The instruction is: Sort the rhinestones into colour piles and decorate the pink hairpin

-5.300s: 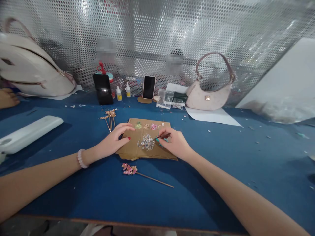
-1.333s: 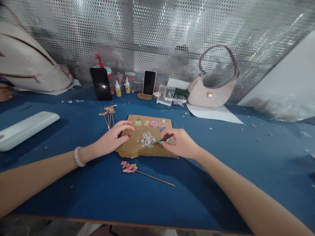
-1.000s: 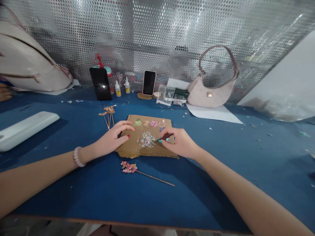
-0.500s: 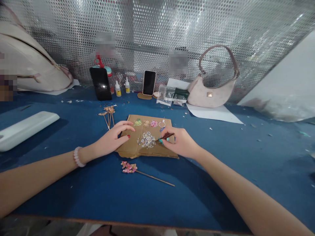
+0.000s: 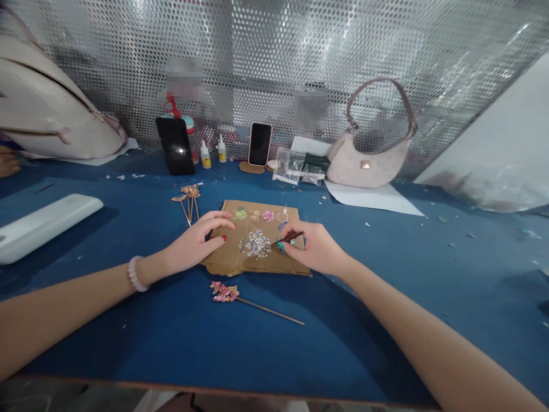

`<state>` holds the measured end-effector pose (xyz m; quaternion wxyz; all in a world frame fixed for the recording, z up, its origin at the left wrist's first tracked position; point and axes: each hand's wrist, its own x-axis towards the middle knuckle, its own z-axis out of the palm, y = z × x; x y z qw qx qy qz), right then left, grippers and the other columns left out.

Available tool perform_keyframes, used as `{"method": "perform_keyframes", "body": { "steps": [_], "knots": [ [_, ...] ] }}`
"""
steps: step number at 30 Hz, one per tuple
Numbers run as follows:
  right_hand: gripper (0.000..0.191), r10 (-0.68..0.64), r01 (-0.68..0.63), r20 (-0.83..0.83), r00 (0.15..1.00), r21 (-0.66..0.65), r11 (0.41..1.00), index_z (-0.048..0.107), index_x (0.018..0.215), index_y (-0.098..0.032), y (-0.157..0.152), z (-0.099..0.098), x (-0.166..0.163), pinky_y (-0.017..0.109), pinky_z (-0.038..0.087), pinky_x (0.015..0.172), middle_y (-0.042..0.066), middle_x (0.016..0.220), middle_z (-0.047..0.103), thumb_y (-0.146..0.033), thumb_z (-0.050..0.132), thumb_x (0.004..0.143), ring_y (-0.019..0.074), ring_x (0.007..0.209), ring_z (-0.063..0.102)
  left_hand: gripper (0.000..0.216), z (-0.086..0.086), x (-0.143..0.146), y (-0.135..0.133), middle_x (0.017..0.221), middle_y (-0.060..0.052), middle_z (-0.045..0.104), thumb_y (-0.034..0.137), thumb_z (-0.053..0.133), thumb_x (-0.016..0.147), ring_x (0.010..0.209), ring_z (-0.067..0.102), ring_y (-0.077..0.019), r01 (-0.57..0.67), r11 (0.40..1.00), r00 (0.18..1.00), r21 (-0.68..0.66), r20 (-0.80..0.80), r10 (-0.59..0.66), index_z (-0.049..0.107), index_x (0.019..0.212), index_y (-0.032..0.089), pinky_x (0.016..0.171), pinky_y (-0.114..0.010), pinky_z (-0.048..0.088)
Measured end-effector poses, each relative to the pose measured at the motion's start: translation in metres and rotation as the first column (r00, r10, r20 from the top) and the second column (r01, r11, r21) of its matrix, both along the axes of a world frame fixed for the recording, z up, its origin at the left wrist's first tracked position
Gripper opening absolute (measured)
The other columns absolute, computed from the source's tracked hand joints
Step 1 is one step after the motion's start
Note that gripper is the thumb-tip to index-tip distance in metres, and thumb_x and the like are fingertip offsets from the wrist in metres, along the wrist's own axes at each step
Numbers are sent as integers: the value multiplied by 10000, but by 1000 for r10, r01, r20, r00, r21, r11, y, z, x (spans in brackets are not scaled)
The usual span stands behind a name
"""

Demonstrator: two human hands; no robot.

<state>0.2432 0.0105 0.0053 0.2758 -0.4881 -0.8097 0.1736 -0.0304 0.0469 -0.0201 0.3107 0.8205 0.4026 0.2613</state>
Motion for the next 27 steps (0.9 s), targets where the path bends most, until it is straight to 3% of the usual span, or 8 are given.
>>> {"method": "perform_keyframes", "body": {
  "steps": [27],
  "knots": [
    [74, 16, -16, 23, 1000, -3, 1000, 598, 797, -207, 0, -1, 2, 326, 529, 710, 41, 816, 689, -247, 542, 771, 168, 747, 664, 263, 1, 0, -1, 1320, -48, 415, 208, 433, 832, 1226, 417, -269, -1, 1000, 1000, -6, -9, 1, 584, 1046, 231, 946, -431, 455]
  ]
}}
